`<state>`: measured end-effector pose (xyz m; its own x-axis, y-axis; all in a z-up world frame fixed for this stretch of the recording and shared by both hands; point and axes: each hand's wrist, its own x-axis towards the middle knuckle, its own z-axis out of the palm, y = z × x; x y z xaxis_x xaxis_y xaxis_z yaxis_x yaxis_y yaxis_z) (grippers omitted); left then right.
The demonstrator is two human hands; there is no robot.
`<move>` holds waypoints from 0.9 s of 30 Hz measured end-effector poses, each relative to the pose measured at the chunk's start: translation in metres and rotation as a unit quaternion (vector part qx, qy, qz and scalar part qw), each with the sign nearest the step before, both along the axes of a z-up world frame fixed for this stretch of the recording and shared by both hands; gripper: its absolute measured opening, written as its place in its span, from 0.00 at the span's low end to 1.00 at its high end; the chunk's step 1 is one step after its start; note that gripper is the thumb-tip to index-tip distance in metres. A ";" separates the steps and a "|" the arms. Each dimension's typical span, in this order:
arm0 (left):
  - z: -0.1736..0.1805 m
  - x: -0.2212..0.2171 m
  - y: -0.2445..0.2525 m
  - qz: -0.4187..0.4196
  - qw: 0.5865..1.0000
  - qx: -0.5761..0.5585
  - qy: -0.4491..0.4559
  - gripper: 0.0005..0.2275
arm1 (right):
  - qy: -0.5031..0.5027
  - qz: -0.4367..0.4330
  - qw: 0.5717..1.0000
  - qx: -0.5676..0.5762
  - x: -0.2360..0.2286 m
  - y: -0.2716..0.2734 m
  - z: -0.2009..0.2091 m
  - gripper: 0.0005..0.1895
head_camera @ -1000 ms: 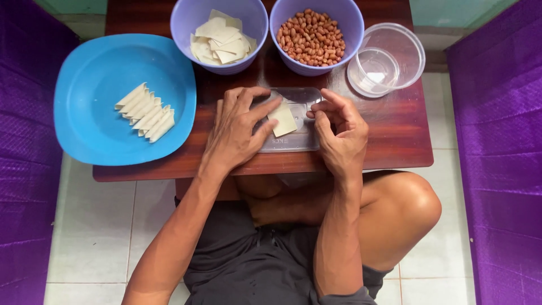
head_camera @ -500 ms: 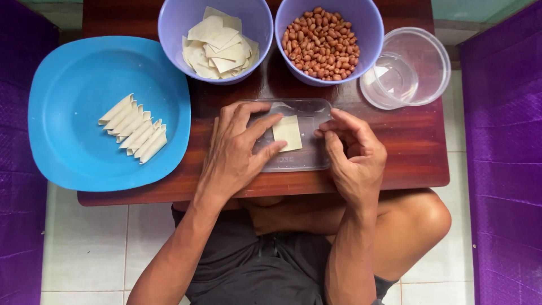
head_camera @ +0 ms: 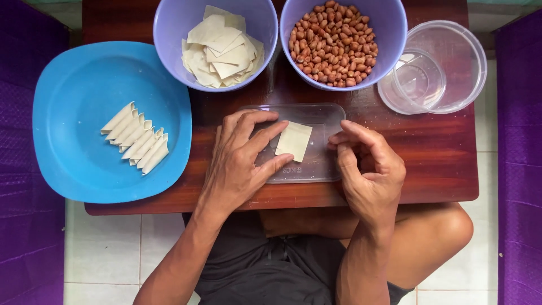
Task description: Wrapping individual peanuts in small square dough wrappers and rolling them into small cylinders.
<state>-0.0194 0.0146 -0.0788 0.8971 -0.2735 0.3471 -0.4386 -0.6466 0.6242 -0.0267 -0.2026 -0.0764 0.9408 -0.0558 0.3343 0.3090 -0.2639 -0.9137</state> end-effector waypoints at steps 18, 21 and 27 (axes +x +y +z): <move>0.000 -0.013 -0.031 -0.006 0.966 0.254 -0.045 0.26 | 0.083 0.002 0.996 0.036 -0.008 -0.002 0.015 0.17; 0.003 -0.013 -0.032 -0.008 0.966 0.254 -0.050 0.26 | 0.078 0.008 0.997 0.021 -0.007 -0.002 0.017 0.17; -0.008 -0.019 -0.022 0.023 0.974 0.210 -0.082 0.28 | 0.085 0.003 0.996 0.022 -0.008 -0.002 0.018 0.17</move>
<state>-0.0387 -0.0071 -0.0866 0.8535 -0.3827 0.3537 -0.4747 -0.8511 0.2244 -0.0351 -0.2041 -0.0584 0.9840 -0.0620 0.1668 0.1495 -0.2205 -0.9639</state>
